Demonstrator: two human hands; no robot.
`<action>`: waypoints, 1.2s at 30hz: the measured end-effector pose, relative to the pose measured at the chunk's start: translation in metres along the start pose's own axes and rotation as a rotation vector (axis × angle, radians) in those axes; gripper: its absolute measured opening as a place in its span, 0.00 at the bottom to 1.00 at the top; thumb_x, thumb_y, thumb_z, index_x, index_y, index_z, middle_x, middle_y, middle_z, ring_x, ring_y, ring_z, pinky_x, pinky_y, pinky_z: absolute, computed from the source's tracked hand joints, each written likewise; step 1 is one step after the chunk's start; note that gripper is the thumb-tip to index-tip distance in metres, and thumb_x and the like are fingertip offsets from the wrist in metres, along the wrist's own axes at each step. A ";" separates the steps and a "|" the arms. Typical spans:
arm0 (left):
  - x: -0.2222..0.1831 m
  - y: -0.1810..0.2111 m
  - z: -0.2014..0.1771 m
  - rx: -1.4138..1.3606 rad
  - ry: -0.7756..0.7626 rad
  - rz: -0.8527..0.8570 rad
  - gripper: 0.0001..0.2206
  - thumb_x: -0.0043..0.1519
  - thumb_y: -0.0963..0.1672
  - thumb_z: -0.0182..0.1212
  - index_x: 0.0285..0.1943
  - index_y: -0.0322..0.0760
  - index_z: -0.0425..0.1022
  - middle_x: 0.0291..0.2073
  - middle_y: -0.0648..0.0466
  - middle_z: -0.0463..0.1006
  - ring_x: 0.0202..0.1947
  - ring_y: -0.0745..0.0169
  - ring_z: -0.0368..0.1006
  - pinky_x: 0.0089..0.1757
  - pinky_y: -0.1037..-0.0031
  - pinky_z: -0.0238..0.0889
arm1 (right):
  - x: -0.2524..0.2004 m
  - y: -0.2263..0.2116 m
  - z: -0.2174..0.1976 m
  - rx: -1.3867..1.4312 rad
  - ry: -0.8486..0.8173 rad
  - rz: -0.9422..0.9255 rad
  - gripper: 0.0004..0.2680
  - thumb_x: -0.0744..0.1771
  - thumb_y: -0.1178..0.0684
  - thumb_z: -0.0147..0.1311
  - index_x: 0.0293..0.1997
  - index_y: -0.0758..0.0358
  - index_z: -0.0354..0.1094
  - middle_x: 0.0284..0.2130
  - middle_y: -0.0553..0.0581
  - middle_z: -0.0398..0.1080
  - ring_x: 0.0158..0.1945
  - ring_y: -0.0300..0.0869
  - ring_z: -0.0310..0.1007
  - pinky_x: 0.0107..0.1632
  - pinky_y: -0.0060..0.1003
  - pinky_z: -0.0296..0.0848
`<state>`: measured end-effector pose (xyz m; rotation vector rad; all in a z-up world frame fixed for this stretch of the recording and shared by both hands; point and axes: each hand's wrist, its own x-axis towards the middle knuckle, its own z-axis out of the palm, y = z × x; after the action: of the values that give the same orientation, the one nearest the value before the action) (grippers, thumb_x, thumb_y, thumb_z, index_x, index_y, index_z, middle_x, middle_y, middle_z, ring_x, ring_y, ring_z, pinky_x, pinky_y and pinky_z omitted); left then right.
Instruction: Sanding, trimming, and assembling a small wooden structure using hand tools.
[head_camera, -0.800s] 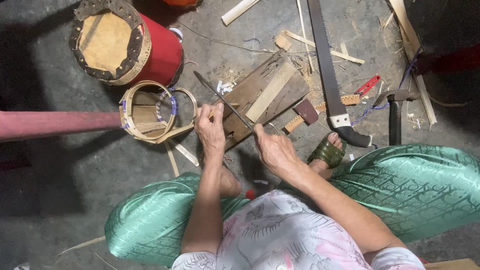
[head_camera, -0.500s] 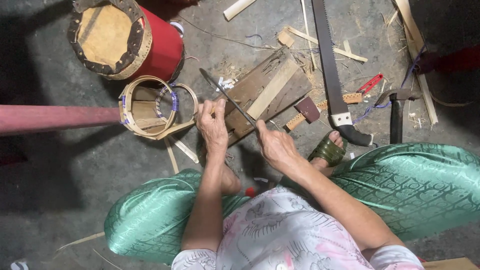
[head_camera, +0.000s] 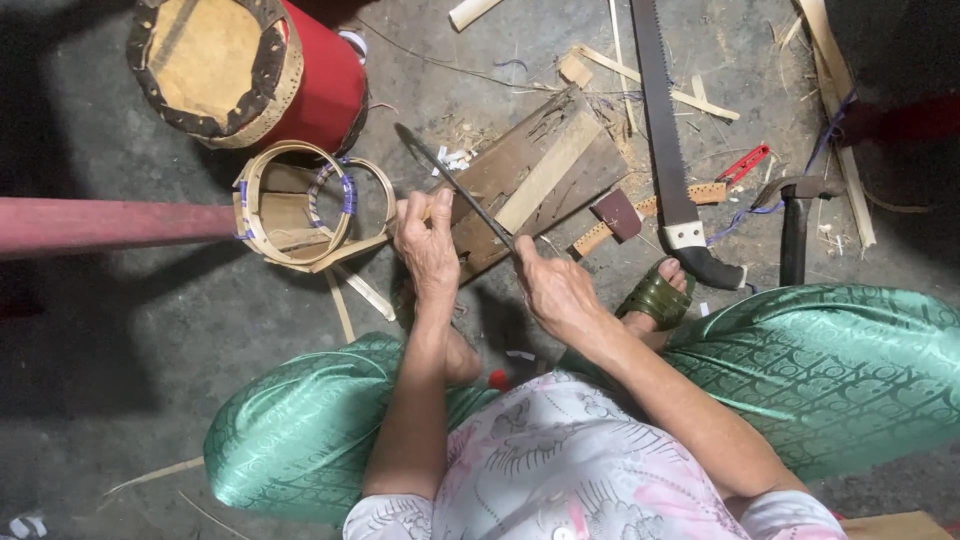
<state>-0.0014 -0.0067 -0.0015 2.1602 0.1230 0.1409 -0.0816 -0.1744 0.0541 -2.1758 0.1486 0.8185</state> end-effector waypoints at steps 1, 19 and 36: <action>0.000 -0.002 -0.001 0.001 0.002 0.003 0.15 0.68 0.52 0.59 0.34 0.40 0.72 0.30 0.48 0.70 0.37 0.46 0.73 0.47 0.60 0.65 | 0.003 0.006 0.006 0.000 0.002 -0.004 0.09 0.68 0.60 0.39 0.53 0.60 0.56 0.24 0.70 0.74 0.35 0.65 0.79 0.53 0.68 0.72; 0.005 -0.010 0.002 0.028 0.024 0.033 0.16 0.69 0.51 0.59 0.34 0.39 0.72 0.30 0.46 0.70 0.36 0.42 0.74 0.45 0.60 0.66 | 0.015 0.030 0.024 -0.083 -0.026 0.009 0.10 0.66 0.59 0.46 0.51 0.58 0.55 0.28 0.73 0.75 0.40 0.69 0.79 0.50 0.68 0.72; 0.004 -0.010 0.003 0.031 0.052 0.024 0.16 0.69 0.51 0.58 0.33 0.38 0.70 0.29 0.45 0.69 0.35 0.40 0.72 0.44 0.59 0.65 | 0.005 0.013 0.008 -0.048 -0.015 0.011 0.08 0.66 0.58 0.43 0.51 0.58 0.56 0.27 0.74 0.75 0.39 0.70 0.79 0.46 0.66 0.72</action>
<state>0.0029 -0.0030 -0.0111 2.1900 0.1299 0.2102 -0.0863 -0.1770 0.0389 -2.2147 0.1355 0.8523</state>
